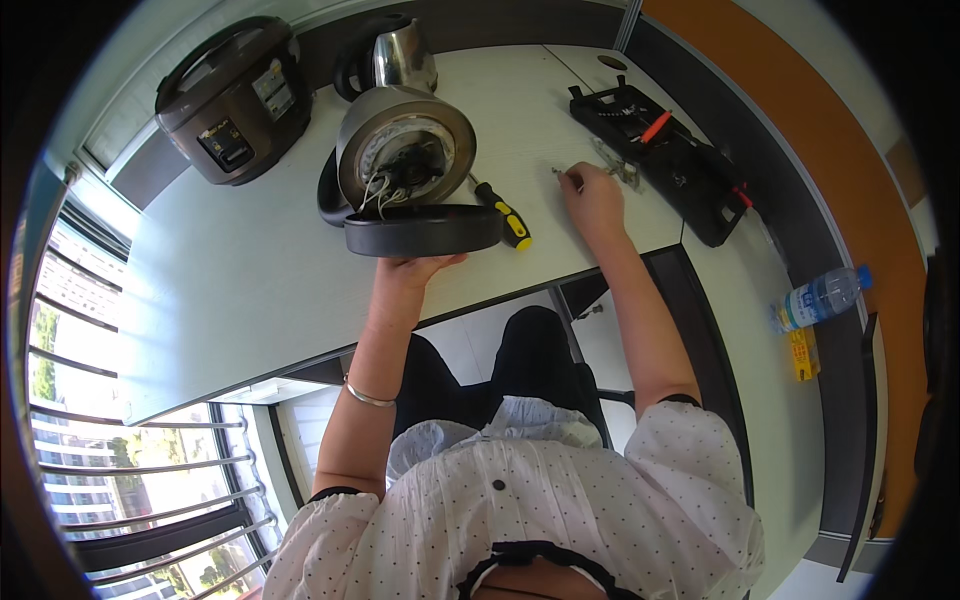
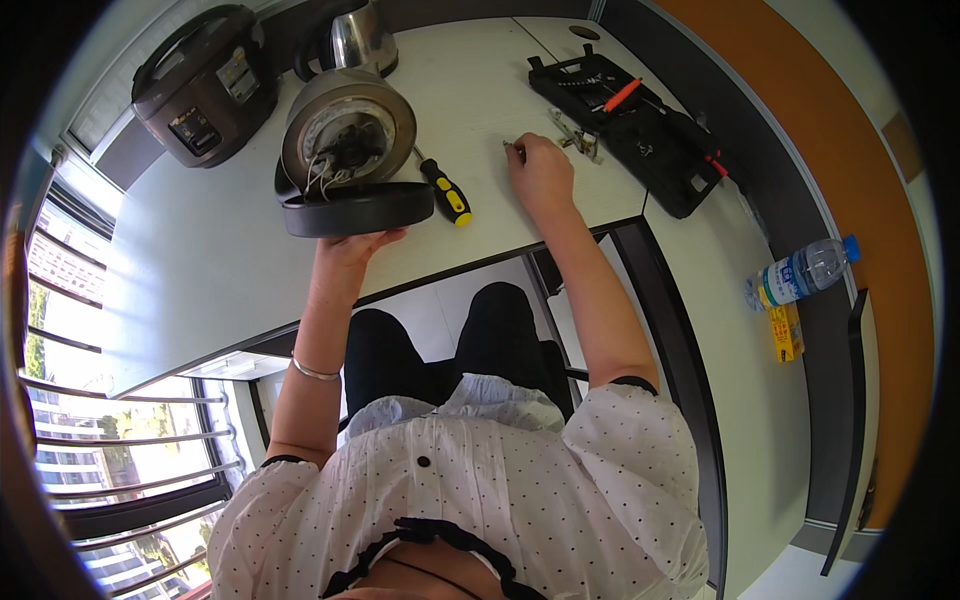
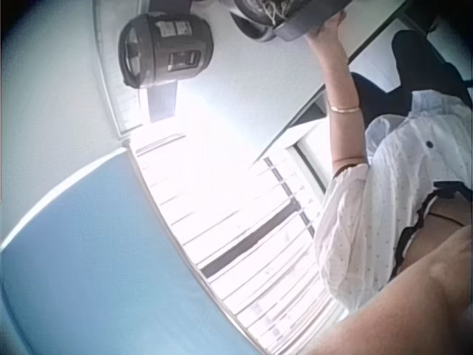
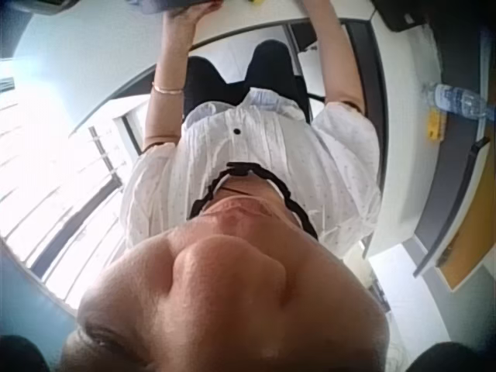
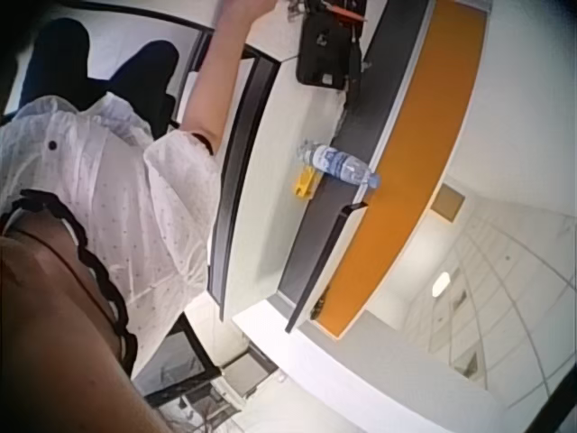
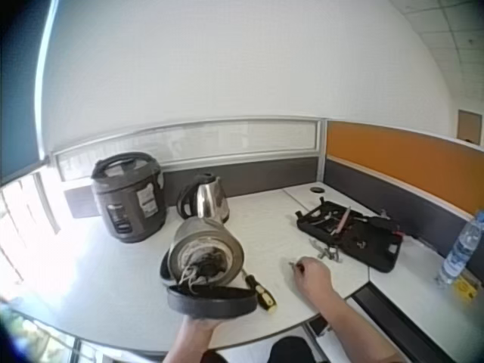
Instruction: The person uses a screwdriver to remove screws from the base of an electric kettle. After removing the screws, the person detaches the base cover and inspects the internal wiring.
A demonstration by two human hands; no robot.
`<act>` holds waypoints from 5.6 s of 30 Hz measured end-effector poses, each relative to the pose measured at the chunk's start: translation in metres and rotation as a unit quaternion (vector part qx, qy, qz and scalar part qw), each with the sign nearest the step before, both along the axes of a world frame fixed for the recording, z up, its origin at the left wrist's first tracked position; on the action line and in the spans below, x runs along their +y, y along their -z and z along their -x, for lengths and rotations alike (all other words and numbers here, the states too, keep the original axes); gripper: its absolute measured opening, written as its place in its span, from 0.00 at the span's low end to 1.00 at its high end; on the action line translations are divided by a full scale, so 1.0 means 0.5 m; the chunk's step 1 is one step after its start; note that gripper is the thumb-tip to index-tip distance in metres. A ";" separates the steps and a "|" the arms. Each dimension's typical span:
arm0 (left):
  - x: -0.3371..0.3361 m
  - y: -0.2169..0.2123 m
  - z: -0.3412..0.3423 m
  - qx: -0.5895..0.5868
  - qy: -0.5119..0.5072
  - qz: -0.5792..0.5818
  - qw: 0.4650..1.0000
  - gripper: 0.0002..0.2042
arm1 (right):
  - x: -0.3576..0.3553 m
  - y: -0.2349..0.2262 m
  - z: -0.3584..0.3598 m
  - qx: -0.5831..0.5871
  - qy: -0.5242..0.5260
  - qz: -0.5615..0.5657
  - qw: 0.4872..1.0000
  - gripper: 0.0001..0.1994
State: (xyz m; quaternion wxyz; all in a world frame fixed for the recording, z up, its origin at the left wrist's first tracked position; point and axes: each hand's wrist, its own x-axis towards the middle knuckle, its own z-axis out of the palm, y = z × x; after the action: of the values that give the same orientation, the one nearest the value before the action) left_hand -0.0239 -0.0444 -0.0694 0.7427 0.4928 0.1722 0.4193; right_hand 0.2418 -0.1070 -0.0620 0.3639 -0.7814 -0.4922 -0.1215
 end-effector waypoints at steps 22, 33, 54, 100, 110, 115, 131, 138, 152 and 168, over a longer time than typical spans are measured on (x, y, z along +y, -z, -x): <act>0.036 0.022 -0.027 0.029 -0.064 -0.130 0.989 0.19 | -0.043 -0.014 0.139 -0.023 -0.263 -0.007 0.964 0.19; 0.021 0.021 -0.009 0.053 -0.027 -0.070 0.996 0.22 | -0.051 -0.013 0.102 0.001 -0.239 0.019 0.971 0.18; 0.032 0.056 0.000 0.069 -0.020 -0.053 0.996 0.19 | -0.032 0.001 -0.014 -0.080 -0.132 0.002 0.988 0.16; -0.020 -0.019 -0.004 0.146 -0.049 -0.289 0.945 0.20 | -0.034 -0.006 0.180 0.154 -0.337 -0.115 0.922 0.20; -0.077 -0.011 0.058 0.170 0.142 -0.217 0.951 0.14 | -0.044 0.002 0.180 0.101 -0.355 -0.093 0.925 0.17; -0.091 -0.091 0.128 0.266 0.200 -0.268 0.904 0.14 | -0.049 -0.010 0.188 0.069 -0.377 -0.057 0.922 0.18; -0.163 -0.362 0.254 0.062 -0.234 -0.560 0.793 0.20 | -0.044 -0.036 0.219 -0.095 -0.355 -0.015 0.930 0.31; -0.178 -0.339 0.268 0.060 -0.227 -0.545 0.805 0.20 | -0.034 -0.021 0.220 -0.101 -0.347 -0.025 0.932 0.29; -0.201 -0.379 0.277 0.083 -0.228 -0.524 0.816 0.19 | -0.029 -0.041 0.236 -0.099 -0.349 -0.057 0.930 0.32; -0.072 -0.073 0.227 0.399 -0.119 -0.621 0.664 0.10 | -0.032 -0.004 0.192 -0.002 -0.356 -0.005 0.935 0.27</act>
State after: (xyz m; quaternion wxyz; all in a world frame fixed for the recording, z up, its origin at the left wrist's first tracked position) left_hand -0.1375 -0.0803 -0.0330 0.0680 0.9356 0.2087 0.2767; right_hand 0.1456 -0.1232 -0.0599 0.3858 -0.5532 -0.7383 0.0117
